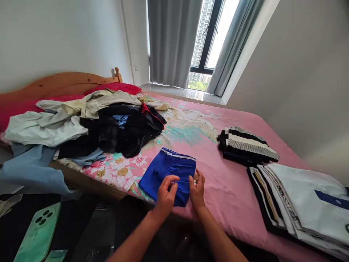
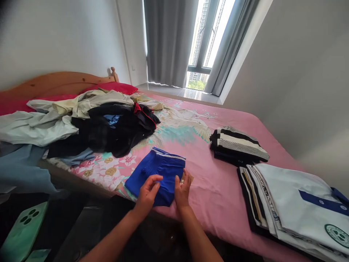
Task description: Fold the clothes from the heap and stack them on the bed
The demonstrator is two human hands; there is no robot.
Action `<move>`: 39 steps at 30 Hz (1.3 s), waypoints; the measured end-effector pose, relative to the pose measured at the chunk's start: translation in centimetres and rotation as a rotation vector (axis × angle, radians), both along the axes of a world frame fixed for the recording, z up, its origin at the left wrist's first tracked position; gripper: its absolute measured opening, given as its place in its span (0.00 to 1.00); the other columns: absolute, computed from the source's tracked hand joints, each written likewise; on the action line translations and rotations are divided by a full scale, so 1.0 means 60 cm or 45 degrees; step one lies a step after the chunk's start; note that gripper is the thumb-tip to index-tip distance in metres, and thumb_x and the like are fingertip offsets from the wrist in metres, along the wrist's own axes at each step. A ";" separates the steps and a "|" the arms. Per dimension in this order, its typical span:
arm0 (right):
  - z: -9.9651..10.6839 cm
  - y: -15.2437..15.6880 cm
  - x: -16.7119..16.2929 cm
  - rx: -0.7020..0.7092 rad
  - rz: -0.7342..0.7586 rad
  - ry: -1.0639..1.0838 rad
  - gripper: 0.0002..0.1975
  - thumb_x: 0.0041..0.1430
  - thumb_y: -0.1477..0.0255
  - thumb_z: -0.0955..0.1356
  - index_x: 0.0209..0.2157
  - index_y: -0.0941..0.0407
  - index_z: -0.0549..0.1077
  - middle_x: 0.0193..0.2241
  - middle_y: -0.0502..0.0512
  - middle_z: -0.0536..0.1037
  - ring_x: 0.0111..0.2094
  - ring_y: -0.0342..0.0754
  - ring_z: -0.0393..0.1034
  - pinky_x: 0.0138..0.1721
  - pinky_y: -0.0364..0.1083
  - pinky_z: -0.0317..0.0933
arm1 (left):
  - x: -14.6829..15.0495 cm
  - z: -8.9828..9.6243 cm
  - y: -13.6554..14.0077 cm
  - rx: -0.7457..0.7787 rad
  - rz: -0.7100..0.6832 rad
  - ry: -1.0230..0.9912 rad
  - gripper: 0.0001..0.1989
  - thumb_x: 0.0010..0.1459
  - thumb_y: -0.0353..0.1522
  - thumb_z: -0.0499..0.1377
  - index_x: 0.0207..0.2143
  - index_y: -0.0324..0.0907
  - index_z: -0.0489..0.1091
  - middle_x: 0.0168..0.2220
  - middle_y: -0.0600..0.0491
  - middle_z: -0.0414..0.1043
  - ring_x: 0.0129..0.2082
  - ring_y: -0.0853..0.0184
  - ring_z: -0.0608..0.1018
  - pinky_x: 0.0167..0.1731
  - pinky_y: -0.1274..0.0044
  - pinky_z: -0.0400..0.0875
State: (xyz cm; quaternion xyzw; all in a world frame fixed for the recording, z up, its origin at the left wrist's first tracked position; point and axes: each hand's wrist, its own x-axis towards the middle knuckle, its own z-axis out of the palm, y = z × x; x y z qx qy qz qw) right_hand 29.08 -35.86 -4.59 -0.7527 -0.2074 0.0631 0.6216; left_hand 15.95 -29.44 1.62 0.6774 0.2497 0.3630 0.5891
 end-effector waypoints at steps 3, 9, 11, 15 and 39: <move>-0.001 -0.049 -0.033 0.354 -0.057 0.653 0.32 0.48 0.55 0.68 0.51 0.56 0.62 0.53 0.62 0.67 0.54 0.51 0.63 0.54 0.50 0.59 | 0.064 0.018 0.083 0.474 -0.282 0.168 0.14 0.59 0.35 0.51 0.43 0.45 0.73 0.52 0.49 0.71 0.56 0.60 0.67 0.60 0.66 0.55; 0.021 -0.076 -0.081 0.372 0.209 1.125 0.24 0.46 0.54 0.71 0.41 0.55 0.70 0.36 0.56 0.75 0.36 0.48 0.72 0.36 0.46 0.68 | 0.169 -0.054 0.171 1.064 -0.565 0.878 0.25 0.60 0.40 0.49 0.59 0.48 0.61 0.65 0.50 0.50 0.67 0.57 0.47 0.62 0.56 0.28; 0.031 -0.064 -0.077 0.284 0.222 1.187 0.25 0.48 0.51 0.69 0.40 0.55 0.70 0.34 0.55 0.75 0.33 0.47 0.72 0.32 0.46 0.68 | 0.177 -0.079 0.174 1.138 -0.555 0.968 0.28 0.60 0.43 0.48 0.62 0.48 0.56 0.67 0.50 0.46 0.67 0.57 0.45 0.62 0.57 0.25; 0.039 -0.031 -0.058 0.123 0.228 1.223 0.28 0.48 0.49 0.68 0.45 0.53 0.68 0.37 0.57 0.76 0.32 0.49 0.72 0.25 0.47 0.68 | 0.175 -0.094 0.172 1.198 -0.532 1.023 0.30 0.61 0.46 0.46 0.64 0.49 0.51 0.67 0.51 0.43 0.67 0.58 0.43 0.62 0.59 0.24; 0.067 -0.017 -0.056 0.681 0.504 1.104 0.37 0.38 0.72 0.71 0.54 0.54 0.60 0.46 0.56 0.75 0.43 0.52 0.72 0.39 0.47 0.68 | 0.170 -0.072 0.186 0.990 -0.486 1.014 0.29 0.59 0.46 0.52 0.62 0.49 0.56 0.66 0.48 0.48 0.67 0.56 0.46 0.61 0.55 0.24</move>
